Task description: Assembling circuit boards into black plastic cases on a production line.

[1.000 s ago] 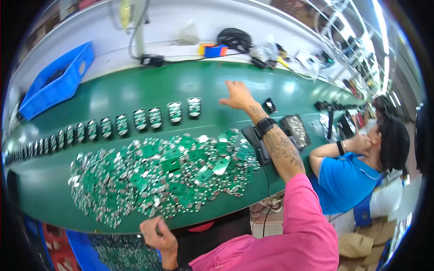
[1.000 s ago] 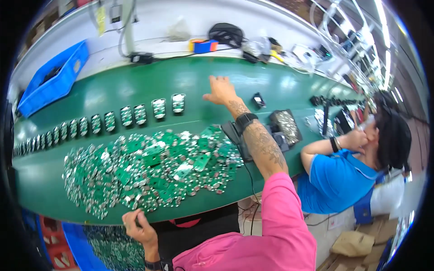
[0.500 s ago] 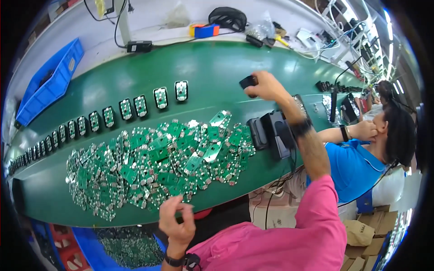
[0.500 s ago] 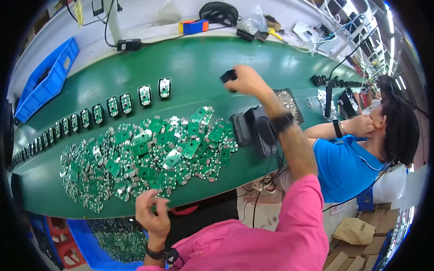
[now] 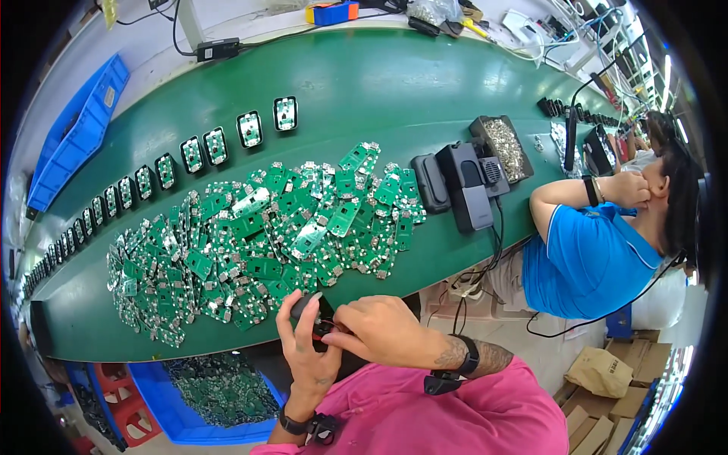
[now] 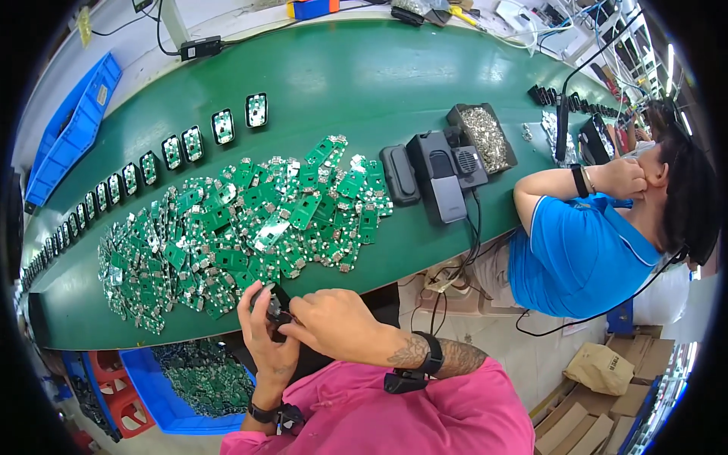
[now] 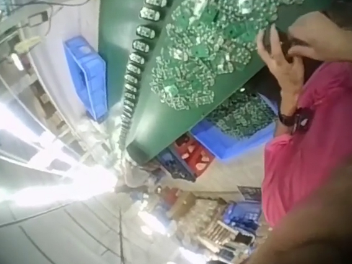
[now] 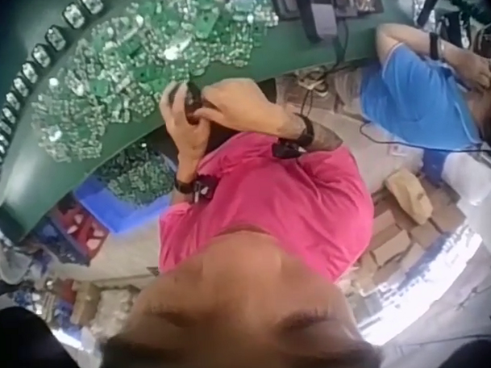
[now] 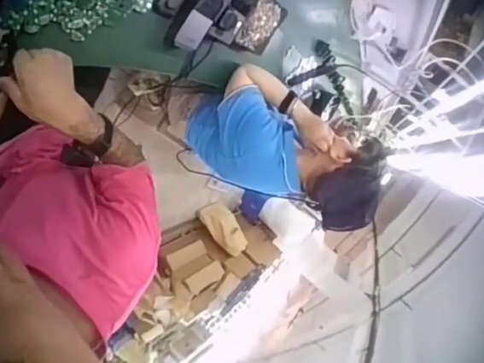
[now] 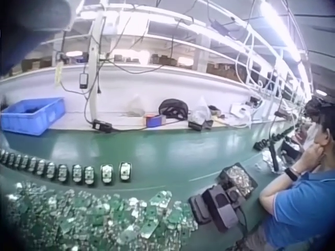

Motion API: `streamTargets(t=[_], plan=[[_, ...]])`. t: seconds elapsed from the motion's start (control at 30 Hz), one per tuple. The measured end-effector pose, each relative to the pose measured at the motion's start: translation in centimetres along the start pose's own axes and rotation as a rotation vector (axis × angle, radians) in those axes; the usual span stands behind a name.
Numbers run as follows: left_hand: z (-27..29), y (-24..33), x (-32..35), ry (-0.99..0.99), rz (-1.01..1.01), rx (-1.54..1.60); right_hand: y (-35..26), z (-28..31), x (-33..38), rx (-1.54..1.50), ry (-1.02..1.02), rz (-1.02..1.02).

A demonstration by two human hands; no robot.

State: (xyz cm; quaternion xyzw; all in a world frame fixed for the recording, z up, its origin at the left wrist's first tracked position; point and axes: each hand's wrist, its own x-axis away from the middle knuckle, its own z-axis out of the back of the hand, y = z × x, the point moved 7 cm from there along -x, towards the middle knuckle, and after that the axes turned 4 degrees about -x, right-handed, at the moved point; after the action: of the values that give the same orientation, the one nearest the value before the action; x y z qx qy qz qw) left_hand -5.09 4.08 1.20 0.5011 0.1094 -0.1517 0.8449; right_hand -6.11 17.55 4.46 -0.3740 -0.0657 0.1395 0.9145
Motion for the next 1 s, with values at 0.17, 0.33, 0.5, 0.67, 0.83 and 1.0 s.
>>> streamTargets(t=[0.17, 0.33, 0.5, 0.67, 0.83, 1.0], plan=[[-1.3, 0.4, -0.9, -0.174, 0.002, 0.043, 0.8, 0.4, 0.7, -0.010, -0.072, 0.137], [-0.2, 0.6, -0.9, -0.079, -0.033, 0.019, 1.1, 1.6, 0.6, -0.219, 0.050, 0.203], [0.0, -0.5, -1.0, -0.062, 0.230, 0.280, 6.8, 6.4, 1.7, 0.270, 0.652, -0.256], [-0.4, -1.4, -0.5, -0.030, 0.208, 0.340, 10.3, 6.8, 2.7, 0.318, 0.778, -0.413], [-0.2, -2.5, 0.2, -0.023, 0.232, 0.196, 12.2, 6.0, 2.1, 0.133, 0.795, -0.379], [-0.9, -1.8, -0.5, -0.021, 0.137, 0.171, 10.7, 7.7, 3.1, 0.016, 0.941, -0.280]])
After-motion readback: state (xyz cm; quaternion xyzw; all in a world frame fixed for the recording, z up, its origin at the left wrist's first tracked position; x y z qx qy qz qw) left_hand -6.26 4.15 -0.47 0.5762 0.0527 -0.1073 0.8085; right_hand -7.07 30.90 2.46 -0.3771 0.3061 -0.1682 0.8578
